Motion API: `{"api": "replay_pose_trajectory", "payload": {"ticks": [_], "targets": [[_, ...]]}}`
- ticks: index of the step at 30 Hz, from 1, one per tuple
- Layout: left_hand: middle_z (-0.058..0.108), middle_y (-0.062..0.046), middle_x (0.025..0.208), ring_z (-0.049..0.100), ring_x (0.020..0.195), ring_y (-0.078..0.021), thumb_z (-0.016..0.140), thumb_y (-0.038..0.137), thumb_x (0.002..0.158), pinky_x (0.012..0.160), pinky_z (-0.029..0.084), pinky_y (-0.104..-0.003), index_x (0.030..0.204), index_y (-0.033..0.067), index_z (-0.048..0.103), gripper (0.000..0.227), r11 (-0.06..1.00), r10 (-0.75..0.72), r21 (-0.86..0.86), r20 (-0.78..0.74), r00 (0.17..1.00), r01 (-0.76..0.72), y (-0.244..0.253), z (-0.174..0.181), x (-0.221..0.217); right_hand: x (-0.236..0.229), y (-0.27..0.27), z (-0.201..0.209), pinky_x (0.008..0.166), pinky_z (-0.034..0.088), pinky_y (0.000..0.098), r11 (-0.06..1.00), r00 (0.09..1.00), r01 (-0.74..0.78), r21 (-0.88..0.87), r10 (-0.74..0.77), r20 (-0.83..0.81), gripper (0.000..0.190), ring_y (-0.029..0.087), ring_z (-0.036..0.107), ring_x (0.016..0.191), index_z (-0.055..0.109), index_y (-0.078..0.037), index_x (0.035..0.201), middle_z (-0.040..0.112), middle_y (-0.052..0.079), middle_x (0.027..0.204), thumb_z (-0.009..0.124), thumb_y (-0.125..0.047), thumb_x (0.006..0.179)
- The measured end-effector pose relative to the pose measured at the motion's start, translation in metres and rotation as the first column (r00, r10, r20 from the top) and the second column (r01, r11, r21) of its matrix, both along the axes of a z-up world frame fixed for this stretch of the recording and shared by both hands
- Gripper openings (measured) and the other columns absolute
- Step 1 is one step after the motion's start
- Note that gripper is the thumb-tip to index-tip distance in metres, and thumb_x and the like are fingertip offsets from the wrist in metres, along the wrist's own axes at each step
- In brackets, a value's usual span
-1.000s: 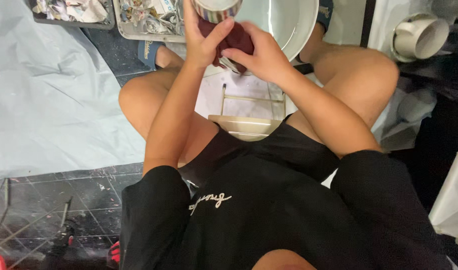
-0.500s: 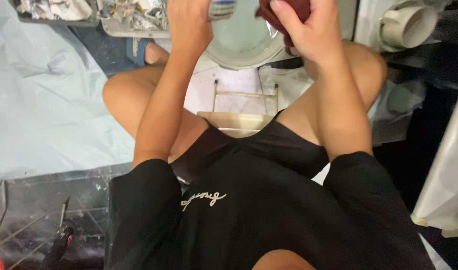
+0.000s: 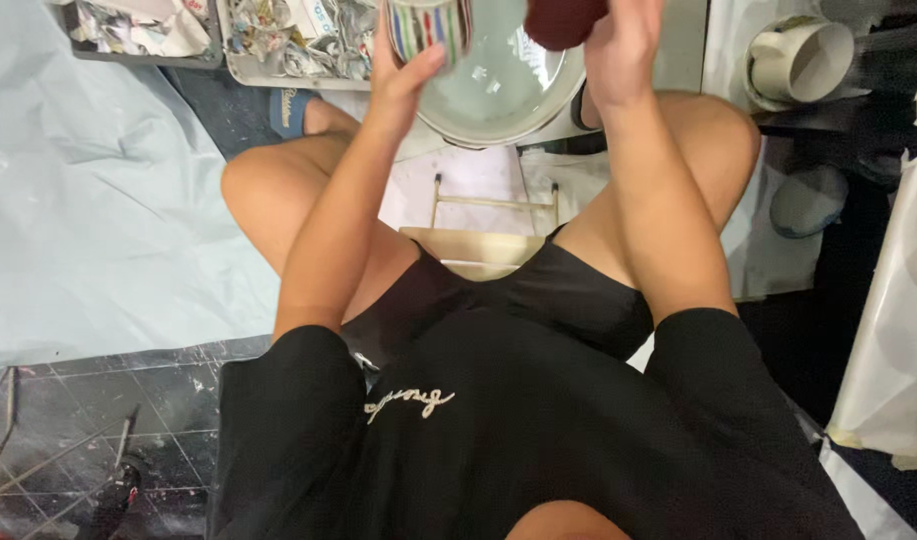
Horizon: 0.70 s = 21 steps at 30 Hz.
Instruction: The person sits on the floor and wipes various cups and mugs with a maroon cloth. They handle each item one at a time, wiping the exterior and interior, then place the cleaned items onto a nearby shelf.
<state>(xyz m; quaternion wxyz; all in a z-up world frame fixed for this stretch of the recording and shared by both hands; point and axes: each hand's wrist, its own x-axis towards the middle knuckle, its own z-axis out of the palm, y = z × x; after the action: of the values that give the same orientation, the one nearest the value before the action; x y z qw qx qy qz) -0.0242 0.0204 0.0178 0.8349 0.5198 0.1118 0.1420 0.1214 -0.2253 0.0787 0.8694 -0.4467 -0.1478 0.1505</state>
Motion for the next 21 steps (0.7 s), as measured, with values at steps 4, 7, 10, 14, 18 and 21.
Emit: {"api": "replay_pose_trajectory", "payload": {"ticks": [4,7,10,14,18,21], "targets": [[0.061,-0.013,0.139,0.060,0.131,-0.0289,0.088,0.033,0.081,0.115,0.049,-0.046,0.151,0.0055,0.036,0.091,0.912,-0.139,-0.378,0.081,0.987,0.159,-0.009,-0.022,-0.010,-0.010,0.008,0.011,0.091,0.053,0.0313,0.971,0.975,-0.190,-0.147,0.203,0.086,0.010,0.012,0.066,0.097,0.066,0.000,0.104,0.072,0.001,0.107,0.072,-0.009,0.103],[0.058,-0.009,0.143,0.058,0.135,-0.0267,0.090,0.038,0.077,0.117,0.049,-0.046,0.152,0.0096,0.034,0.098,0.865,-0.210,-0.440,0.119,0.970,0.241,-0.014,-0.022,-0.029,-0.020,0.009,0.026,0.083,0.050,0.0293,0.910,0.896,-0.252,-0.330,0.348,0.276,0.030,0.010,0.062,0.093,0.057,-0.004,0.093,0.069,0.001,0.103,0.086,-0.007,0.095],[0.058,-0.013,0.147,0.058,0.138,-0.0282,0.089,0.043,0.078,0.120,0.047,-0.046,0.156,0.0033,0.039,0.101,0.850,-0.296,-0.407,0.152,0.943,0.333,-0.006,-0.007,-0.035,-0.018,0.020,0.042,0.087,0.051,0.0288,0.873,0.863,-0.304,-0.382,0.422,0.278,0.041,0.010,0.061,0.096,0.054,-0.005,0.094,0.068,0.001,0.106,0.095,-0.010,0.092],[0.061,-0.017,0.145,0.063,0.131,-0.0318,0.083,0.055,0.080,0.115,0.051,-0.048,0.154,0.0007,0.043,0.100,0.799,-0.357,-0.470,0.132,0.925,0.375,0.001,0.007,-0.042,-0.017,0.030,0.051,0.071,0.045,0.0292,0.735,0.843,-0.215,-0.643,0.472,0.257,0.053,0.008,0.051,0.083,0.047,-0.009,0.088,0.056,-0.002,0.086,0.099,-0.015,0.081],[0.060,-0.016,0.146,0.062,0.133,-0.0298,0.078,0.059,0.081,0.116,0.052,-0.049,0.152,0.0014,0.044,0.097,0.815,-0.332,-0.476,0.083,0.940,0.330,0.006,0.015,-0.034,-0.016,0.032,0.055,0.061,0.039,0.0306,0.586,0.763,0.102,-0.804,0.473,0.441,0.069,0.013,0.040,0.070,0.039,-0.008,0.082,0.045,0.001,0.075,0.106,-0.022,0.078],[0.061,-0.019,0.142,0.063,0.125,-0.0298,0.078,0.056,0.086,0.110,0.051,-0.046,0.152,-0.0010,0.045,0.093,0.877,-0.316,-0.360,0.063,0.947,0.317,0.011,0.027,-0.033,-0.017,0.031,0.055,0.058,0.036,0.0296,0.595,0.768,0.025,-0.803,0.503,0.397,0.067,0.011,0.039,0.066,0.036,-0.007,0.082,0.044,-0.001,0.071,0.102,-0.024,0.081]]}}
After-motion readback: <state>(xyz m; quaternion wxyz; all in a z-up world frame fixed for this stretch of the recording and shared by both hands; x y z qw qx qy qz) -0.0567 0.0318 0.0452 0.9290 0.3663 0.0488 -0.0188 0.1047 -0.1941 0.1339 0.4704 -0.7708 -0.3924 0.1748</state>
